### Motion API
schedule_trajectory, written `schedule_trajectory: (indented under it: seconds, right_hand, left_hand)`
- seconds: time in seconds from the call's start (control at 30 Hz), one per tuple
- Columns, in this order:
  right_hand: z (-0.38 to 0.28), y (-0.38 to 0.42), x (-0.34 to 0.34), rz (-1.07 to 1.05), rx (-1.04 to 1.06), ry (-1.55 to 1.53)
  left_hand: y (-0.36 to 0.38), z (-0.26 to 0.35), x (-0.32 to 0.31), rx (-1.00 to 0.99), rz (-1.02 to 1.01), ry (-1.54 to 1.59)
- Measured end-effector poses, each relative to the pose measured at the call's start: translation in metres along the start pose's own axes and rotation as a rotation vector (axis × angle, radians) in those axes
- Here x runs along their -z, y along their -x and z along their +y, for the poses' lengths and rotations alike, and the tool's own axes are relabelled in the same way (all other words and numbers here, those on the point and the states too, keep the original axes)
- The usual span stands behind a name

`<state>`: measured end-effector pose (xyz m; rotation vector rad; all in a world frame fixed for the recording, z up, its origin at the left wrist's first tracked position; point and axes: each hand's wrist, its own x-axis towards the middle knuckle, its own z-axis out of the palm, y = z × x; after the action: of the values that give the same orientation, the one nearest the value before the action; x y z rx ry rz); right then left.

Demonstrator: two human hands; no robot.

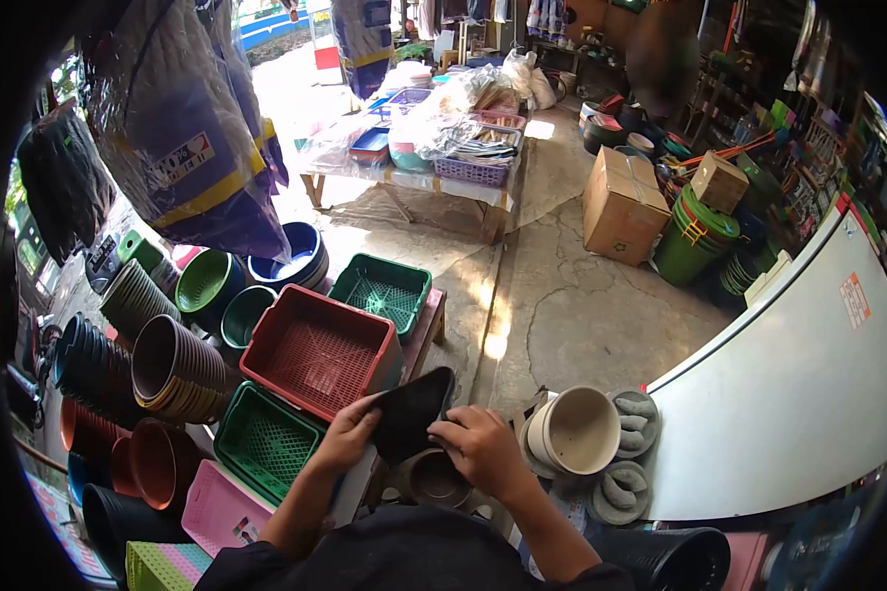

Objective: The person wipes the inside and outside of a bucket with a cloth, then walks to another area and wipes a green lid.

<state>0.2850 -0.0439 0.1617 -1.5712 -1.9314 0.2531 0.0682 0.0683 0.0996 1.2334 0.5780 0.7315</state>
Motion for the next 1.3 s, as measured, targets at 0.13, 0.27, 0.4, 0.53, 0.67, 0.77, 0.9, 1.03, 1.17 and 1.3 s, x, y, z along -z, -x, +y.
schedule_trajectory:
  seconds: [0.13, 0.27, 0.4, 0.53, 0.67, 0.77, 0.9, 1.03, 1.17, 1.3]
  right_hand:
    - [-0.010, -0.014, 0.002, 0.027, 0.104, -0.032]
    - [-0.011, -0.016, 0.007, -0.022, 0.142, -0.004]
    - [-0.017, -0.022, 0.012, 0.103, 0.162, 0.140]
    - [-0.007, -0.021, 0.000, 0.024, 0.158, 0.081]
    - [-0.003, -0.023, -0.006, 0.033, 0.112, -0.060]
    - [-0.003, -0.022, -0.008, 0.017, 0.061, -0.155]
    - [-0.011, -0.021, -0.008, 0.029, -0.038, -0.209]
    - [-0.009, -0.018, -0.011, 0.019, -0.095, -0.232]
    - [-0.004, -0.016, 0.006, -0.051, -0.093, -0.085]
    - [0.008, -0.011, 0.016, -0.018, 0.014, -0.021]
  left_hand:
    - [-0.004, -0.004, -0.021, -0.005, -0.122, -0.003]
    - [-0.004, 0.008, -0.031, -0.043, -0.180, -0.068]
    - [-0.005, 0.003, -0.029, -0.018, -0.237, -0.098]
    - [-0.002, 0.001, -0.030, 0.016, -0.265, -0.022]
    - [0.001, 0.002, -0.027, 0.132, -0.268, 0.128]
    - [0.006, 0.007, -0.026, 0.208, -0.255, 0.148]
    - [0.011, -0.002, -0.028, 0.145, -0.286, 0.130]
    - [0.014, 0.001, -0.032, 0.033, -0.319, 0.016]
    - [0.014, 0.015, -0.019, 0.061, -0.322, 0.054]
    - [0.019, 0.031, -0.006, 0.082, -0.360, 0.110]
